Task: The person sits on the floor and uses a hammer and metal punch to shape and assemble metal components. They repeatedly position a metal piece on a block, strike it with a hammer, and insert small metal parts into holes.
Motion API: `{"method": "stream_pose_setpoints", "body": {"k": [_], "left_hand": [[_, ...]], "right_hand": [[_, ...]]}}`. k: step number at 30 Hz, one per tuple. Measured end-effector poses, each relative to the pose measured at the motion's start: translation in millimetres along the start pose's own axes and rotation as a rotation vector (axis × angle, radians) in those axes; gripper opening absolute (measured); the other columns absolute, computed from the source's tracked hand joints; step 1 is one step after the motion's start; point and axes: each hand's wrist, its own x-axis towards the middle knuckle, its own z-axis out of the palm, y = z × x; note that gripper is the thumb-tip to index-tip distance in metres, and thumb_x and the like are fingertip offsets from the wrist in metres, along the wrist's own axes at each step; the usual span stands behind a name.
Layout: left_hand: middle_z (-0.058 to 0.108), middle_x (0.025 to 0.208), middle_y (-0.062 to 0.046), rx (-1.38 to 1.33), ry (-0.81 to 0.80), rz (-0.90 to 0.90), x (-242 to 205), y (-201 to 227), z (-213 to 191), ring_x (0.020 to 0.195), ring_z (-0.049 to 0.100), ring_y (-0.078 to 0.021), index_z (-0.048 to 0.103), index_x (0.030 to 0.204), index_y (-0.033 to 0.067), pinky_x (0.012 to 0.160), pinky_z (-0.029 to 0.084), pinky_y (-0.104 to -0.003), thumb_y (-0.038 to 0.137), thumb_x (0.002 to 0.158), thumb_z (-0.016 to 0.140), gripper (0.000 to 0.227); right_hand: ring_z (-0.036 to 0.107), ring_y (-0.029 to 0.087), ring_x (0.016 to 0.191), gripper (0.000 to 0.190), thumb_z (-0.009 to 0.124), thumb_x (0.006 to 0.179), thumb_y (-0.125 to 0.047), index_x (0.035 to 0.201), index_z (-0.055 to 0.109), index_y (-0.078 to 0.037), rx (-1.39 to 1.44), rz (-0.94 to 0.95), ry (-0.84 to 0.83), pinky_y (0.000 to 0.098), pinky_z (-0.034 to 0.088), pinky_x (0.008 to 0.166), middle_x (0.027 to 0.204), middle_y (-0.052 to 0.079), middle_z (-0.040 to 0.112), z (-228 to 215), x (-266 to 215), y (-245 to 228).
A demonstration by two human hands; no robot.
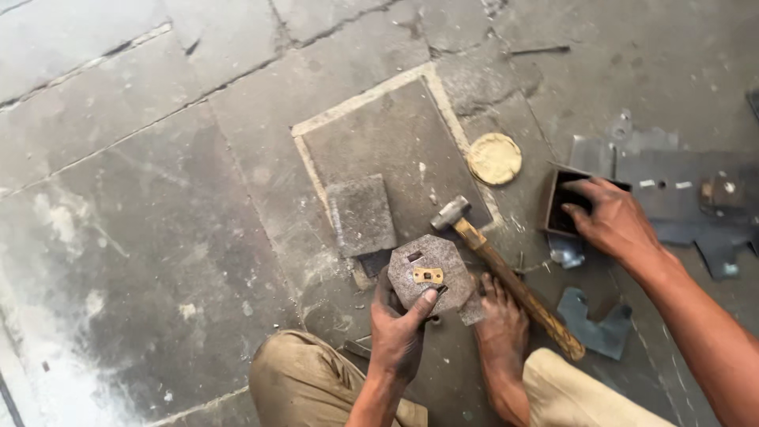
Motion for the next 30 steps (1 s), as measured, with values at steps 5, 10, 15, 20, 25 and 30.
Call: {"method": "stream_pose_setpoints", "body": {"k": [5, 10, 15, 20, 25, 30], "left_hand": [[0.072, 0.112, -0.012, 0.205, -0.013, 0.082, -12, -2, 6, 0.1, 0.07, -0.0194, 0.057, 0.129, -0.0039, 0.088, 0.06, -0.033, 0.004, 0.08, 0.083, 0.056], [0.074, 0.11, -0.011, 0.265, 0.136, 0.152, -20, -3, 10, 0.096, 0.072, -0.0175, 0.059, 0.126, -0.0016, 0.086, 0.06, -0.032, 0.006, 0.076, 0.087, 0.058], [0.074, 0.112, -0.011, 0.337, 0.152, 0.191, -16, 0, 7, 0.098, 0.072, -0.0173, 0.061, 0.123, -0.0019, 0.089, 0.06, -0.032, 0.009, 0.076, 0.088, 0.056], [0.074, 0.112, -0.01, 0.363, 0.134, 0.188, -14, -2, 5, 0.099, 0.072, -0.0174, 0.06, 0.123, -0.0006, 0.089, 0.06, -0.032, 0.01, 0.076, 0.088, 0.056], [0.074, 0.113, -0.011, 0.301, 0.093, 0.195, -10, -3, 7, 0.101, 0.072, -0.0182, 0.061, 0.124, -0.0019, 0.091, 0.061, -0.033, 0.009, 0.078, 0.087, 0.053], [0.074, 0.114, -0.013, 0.292, 0.083, 0.194, -10, -7, 4, 0.101, 0.073, -0.0193, 0.061, 0.124, -0.0021, 0.09, 0.062, -0.034, 0.009, 0.079, 0.086, 0.053]], "right_hand": [[0.067, 0.041, 0.098, 0.038, 0.076, 0.083, -0.02, 0.118, 0.071, -0.008, -0.109, 0.026, -0.043, 0.0499, 0.054, 0.084, 0.112, 0.018, 0.069, 5, -17, 12], [0.067, 0.041, 0.102, 0.031, 0.076, 0.086, -0.023, 0.113, 0.072, -0.007, -0.182, -0.07, -0.026, 0.0498, 0.055, 0.087, 0.109, 0.018, 0.071, 14, -10, 23], [0.069, 0.04, 0.103, 0.025, 0.075, 0.092, -0.022, 0.111, 0.073, -0.006, -0.188, -0.039, -0.043, 0.0487, 0.055, 0.086, 0.11, 0.019, 0.073, 13, -10, 25], [0.073, 0.029, 0.093, 0.019, 0.071, 0.101, -0.013, 0.118, 0.074, -0.005, 0.043, 0.083, 0.046, 0.0418, 0.057, 0.083, 0.107, 0.016, 0.076, -12, -19, 10], [0.074, 0.019, 0.092, 0.012, 0.067, 0.105, -0.008, 0.115, 0.071, -0.003, 0.503, 0.211, 0.128, 0.0351, 0.061, 0.084, 0.104, 0.011, 0.075, -38, -26, -26], [0.075, 0.019, 0.093, 0.016, 0.073, 0.099, -0.008, 0.115, 0.075, -0.006, 0.42, 0.132, 0.093, 0.036, 0.061, 0.086, 0.104, 0.011, 0.077, -54, -39, -75]]}}
